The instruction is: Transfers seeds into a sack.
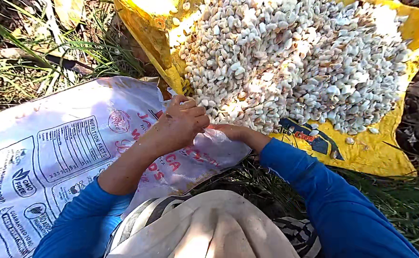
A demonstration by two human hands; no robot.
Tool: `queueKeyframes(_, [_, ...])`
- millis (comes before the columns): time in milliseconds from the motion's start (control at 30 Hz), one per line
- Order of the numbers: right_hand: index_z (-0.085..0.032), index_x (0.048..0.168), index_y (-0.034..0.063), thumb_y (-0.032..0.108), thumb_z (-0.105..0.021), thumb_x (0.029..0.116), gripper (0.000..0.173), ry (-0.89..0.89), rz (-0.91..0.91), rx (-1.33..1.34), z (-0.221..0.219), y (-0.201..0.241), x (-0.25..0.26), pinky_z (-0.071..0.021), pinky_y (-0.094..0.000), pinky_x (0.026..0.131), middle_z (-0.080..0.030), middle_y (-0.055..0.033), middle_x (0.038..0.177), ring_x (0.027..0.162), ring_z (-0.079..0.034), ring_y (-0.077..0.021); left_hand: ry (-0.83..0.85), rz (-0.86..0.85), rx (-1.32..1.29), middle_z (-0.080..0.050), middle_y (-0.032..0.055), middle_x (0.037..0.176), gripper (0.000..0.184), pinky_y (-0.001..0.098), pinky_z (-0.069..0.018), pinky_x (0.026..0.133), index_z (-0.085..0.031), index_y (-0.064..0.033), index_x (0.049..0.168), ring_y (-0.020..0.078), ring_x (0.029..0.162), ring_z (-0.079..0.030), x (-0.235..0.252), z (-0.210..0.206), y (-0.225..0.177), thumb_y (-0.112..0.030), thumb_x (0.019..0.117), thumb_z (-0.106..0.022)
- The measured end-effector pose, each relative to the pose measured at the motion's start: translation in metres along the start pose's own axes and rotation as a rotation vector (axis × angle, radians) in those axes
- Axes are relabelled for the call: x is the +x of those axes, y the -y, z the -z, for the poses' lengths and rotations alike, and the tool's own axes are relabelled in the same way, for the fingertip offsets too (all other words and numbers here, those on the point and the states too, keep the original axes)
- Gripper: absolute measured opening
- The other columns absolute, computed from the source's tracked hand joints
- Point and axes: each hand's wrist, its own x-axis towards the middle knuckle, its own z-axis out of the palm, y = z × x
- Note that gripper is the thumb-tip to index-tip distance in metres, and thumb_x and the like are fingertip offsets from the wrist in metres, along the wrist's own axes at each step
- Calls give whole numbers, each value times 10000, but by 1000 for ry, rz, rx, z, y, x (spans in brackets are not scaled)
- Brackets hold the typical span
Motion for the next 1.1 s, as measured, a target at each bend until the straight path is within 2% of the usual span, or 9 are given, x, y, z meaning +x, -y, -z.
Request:
queueKeyframes(100, [-671, 1182, -30, 128, -490, 1076, 263, 40, -1, -77, 27, 3, -2, -495, -316, 873, -683, -102, 1057, 952, -617, -107, 0, -59, -23, -707, 105, 889, 131, 598, -450, 951, -736, -61, 871, 329, 935, -684, -4, -1, 0, -125, 922, -633])
queueKeyframes(200, [-627, 1317, -29, 195, -554, 1050, 356, -531, 27, -262, 108, -6, -36, -502, -390, 1048, -671, -190, 1280, 1179, -653, -228, -18, -81, -47, -709, 98, 884, 166, 580, -448, 950, -745, -69, 873, 316, 943, -682, -14, -1, 0, -155, 934, -617])
queueKeyframes(300, [-476, 1478, -16, 321, -658, 958, 646, -1059, -141, -354, 187, -50, -68, -380, -524, 1144, -431, -304, 1516, 1402, -453, -398, -44, -72, -50, -702, 96, 869, 180, 574, -446, 933, -739, -75, 865, 315, 932, -675, -19, -1, 2, -164, 941, -603])
queueKeyframes(367, [-337, 1576, 24, 400, -715, 915, 848, -1174, -196, -190, 198, -101, -64, -322, -459, 1212, -282, -293, 1611, 1493, -322, -369, -46, -69, -53, -696, 91, 864, 199, 572, -453, 937, -737, -76, 866, 312, 931, -674, -18, -2, 3, -170, 954, -585])
queueKeyframes(433, [-398, 1558, 52, 451, -731, 892, 846, -1207, -205, -105, 180, -122, -48, -335, -457, 1198, -367, -270, 1577, 1469, -370, -346, -54, -78, -65, -704, 90, 872, 218, 570, -454, 946, -741, -74, 874, 309, 933, -678, -16, -4, 4, -179, 966, -573])
queueKeyframes(567, [-537, 1451, 26, 325, -745, 908, 653, -1079, -105, 21, 138, -103, -23, -382, -343, 1177, -526, -175, 1483, 1398, -479, -194, -72, -97, -95, -704, 103, 884, 227, 561, -456, 936, -736, -58, 886, 317, 936, -673, -10, -8, 7, -172, 980, -563])
queueKeyframes(767, [-464, 1511, 41, 374, -677, 955, 682, -805, -18, -24, 33, -61, 26, -378, -601, 1131, -497, -236, 1513, 1391, -491, -371, -115, -105, -80, -708, 120, 890, 226, 540, -441, 933, -721, -50, 905, 318, 937, -673, 4, -9, 6, -159, 997, -546])
queueKeyframes(900, [-495, 1413, -57, 62, -490, 1064, 368, -442, -79, 15, -50, -3, 11, -416, -249, 1086, -577, -187, 1394, 1288, -538, -142, -112, -72, -38, -702, 124, 879, 210, 564, -454, 934, -715, -51, 899, 335, 936, -678, 1, -9, 3, -147, 988, -551])
queueKeyframes(1100, [-592, 1272, -79, 60, -409, 1091, 293, 33, -93, 100, -22, 10, 7, -486, -266, 951, -646, -180, 1181, 1052, -613, -124, -120, -36, -52, -713, 110, 906, 221, 554, -469, 928, -742, -47, 899, 318, 937, -683, -14, -8, -3, -162, 981, -573])
